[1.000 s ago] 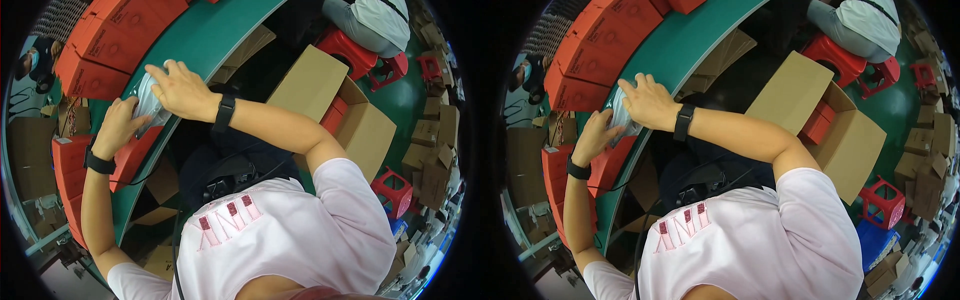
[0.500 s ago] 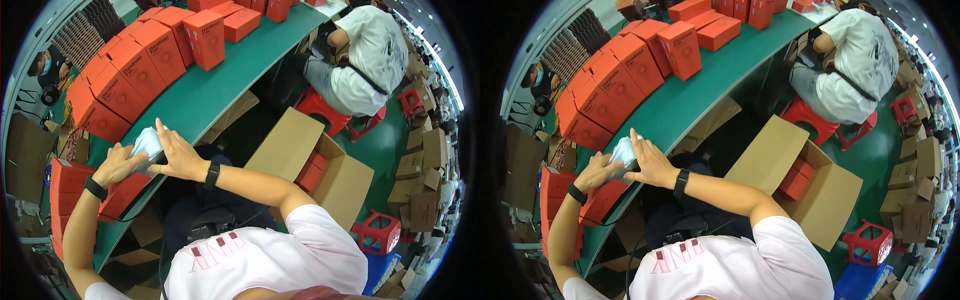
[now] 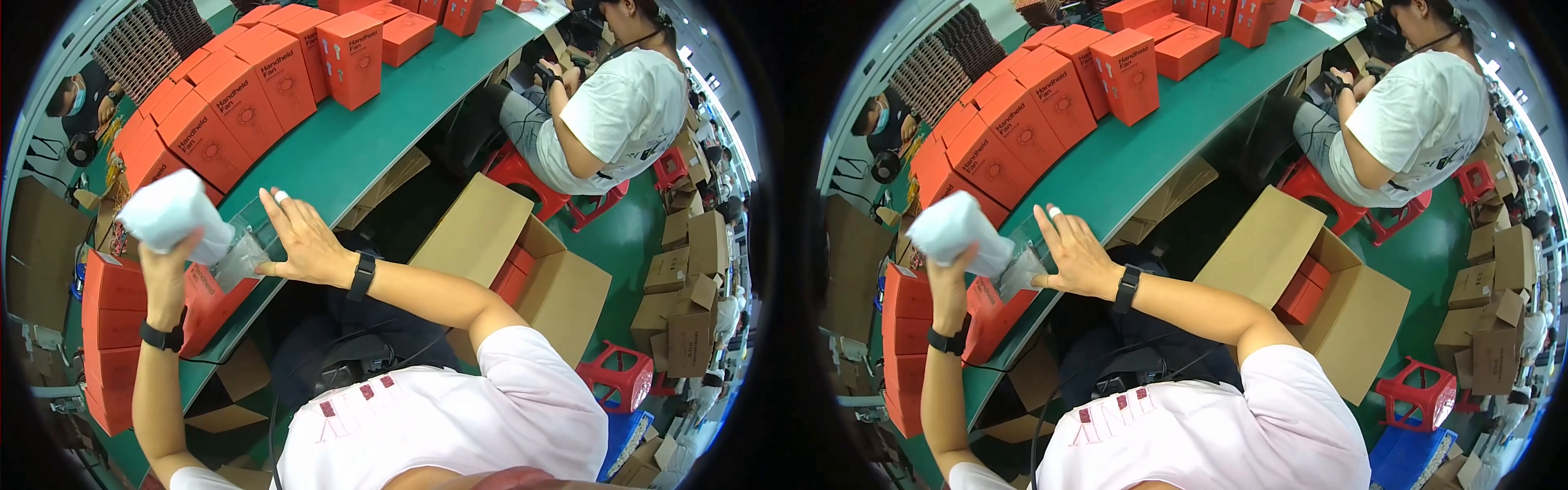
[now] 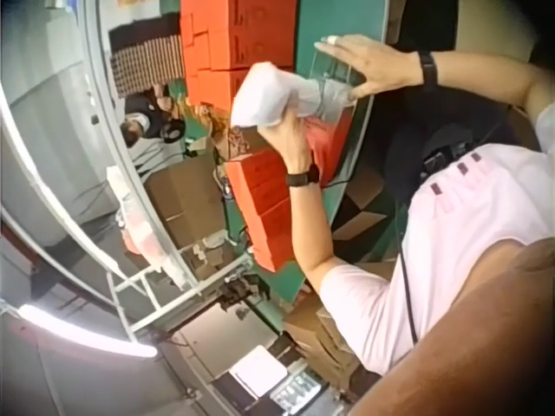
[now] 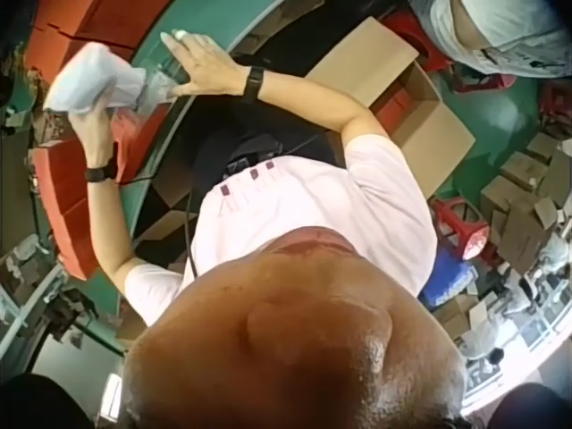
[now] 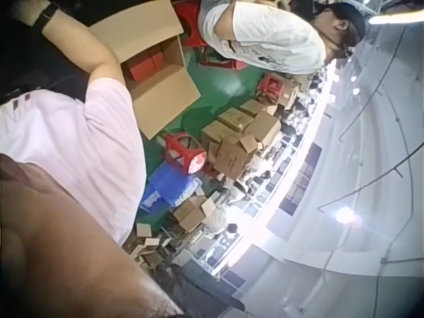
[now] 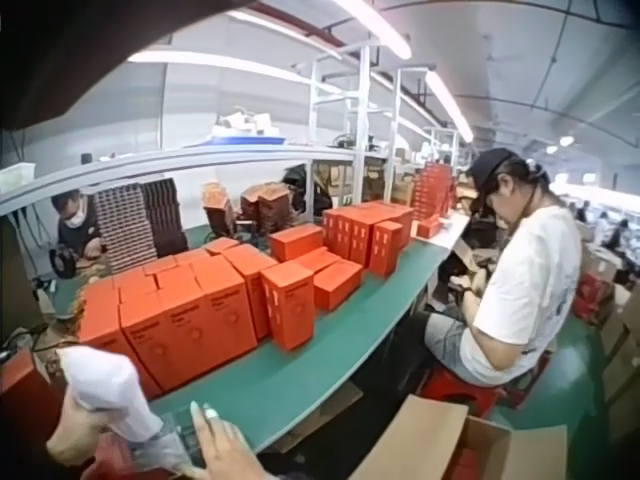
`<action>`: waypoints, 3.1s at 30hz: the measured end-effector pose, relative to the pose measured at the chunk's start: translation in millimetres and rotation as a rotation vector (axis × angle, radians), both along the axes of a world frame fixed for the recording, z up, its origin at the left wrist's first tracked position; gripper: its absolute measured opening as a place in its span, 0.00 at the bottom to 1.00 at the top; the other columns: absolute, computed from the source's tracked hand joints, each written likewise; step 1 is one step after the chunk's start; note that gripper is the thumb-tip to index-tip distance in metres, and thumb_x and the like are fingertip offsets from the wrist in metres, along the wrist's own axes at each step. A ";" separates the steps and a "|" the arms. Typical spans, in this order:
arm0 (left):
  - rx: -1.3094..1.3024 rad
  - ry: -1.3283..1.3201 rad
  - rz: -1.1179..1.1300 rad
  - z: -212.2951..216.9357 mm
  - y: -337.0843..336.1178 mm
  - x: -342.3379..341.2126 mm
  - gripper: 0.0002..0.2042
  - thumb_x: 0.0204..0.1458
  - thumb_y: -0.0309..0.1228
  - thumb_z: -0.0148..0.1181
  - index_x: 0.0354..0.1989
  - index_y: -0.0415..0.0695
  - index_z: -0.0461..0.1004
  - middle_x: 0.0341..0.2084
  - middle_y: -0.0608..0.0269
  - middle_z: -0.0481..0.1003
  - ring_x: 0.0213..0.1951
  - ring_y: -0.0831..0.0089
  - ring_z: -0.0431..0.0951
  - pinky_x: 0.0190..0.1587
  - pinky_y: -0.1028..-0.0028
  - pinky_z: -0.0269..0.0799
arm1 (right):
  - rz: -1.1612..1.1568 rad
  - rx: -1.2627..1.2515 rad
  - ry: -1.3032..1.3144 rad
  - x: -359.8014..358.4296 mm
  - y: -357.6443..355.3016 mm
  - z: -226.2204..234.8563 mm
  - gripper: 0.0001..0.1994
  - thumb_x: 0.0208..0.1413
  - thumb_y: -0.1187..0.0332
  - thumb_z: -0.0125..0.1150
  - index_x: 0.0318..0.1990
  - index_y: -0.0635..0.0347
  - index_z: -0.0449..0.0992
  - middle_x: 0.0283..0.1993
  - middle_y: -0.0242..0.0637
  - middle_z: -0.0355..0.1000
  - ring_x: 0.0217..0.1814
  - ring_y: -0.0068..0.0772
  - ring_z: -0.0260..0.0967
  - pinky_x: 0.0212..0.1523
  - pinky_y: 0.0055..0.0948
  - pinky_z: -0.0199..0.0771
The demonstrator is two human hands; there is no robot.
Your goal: The person is packing handheld electronic devices into red retail boxes at a factory workstation.
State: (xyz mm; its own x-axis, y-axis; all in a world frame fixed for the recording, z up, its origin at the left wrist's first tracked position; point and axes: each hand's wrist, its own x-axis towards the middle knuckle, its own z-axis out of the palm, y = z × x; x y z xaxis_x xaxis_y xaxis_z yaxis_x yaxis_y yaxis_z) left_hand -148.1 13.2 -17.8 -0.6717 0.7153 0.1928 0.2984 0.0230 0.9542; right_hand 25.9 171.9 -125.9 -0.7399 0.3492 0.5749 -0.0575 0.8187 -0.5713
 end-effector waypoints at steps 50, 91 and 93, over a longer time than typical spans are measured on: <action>0.823 -0.656 0.235 0.2 5.9 60.9 0.22 0.71 0.45 0.40 0.61 0.41 0.68 0.57 0.56 0.74 0.61 0.59 0.72 0.66 0.57 0.65 | 0.449 -0.981 -0.428 38.7 -20.0 111.3 0.16 0.57 0.65 0.66 0.49 0.66 0.77 0.36 0.30 0.75 0.33 0.19 0.69 0.39 0.22 0.69; 0.664 -1.159 -0.093 23.8 16.5 71.4 0.15 0.60 0.32 0.62 0.53 0.40 0.72 0.40 0.58 0.81 0.40 0.67 0.84 0.44 0.67 0.83 | 0.485 -1.160 -0.303 58.5 -29.8 108.8 0.27 0.58 0.66 0.53 0.62 0.76 0.68 0.48 0.50 0.76 0.34 0.24 0.72 0.31 0.24 0.75; 0.706 -1.133 -0.159 21.1 16.0 69.6 0.15 0.60 0.31 0.62 0.53 0.40 0.72 0.40 0.57 0.81 0.40 0.66 0.84 0.43 0.67 0.83 | 0.485 -1.177 -0.282 59.0 -29.6 107.5 0.27 0.58 0.66 0.54 0.63 0.75 0.66 0.49 0.50 0.76 0.34 0.26 0.72 0.34 0.25 0.76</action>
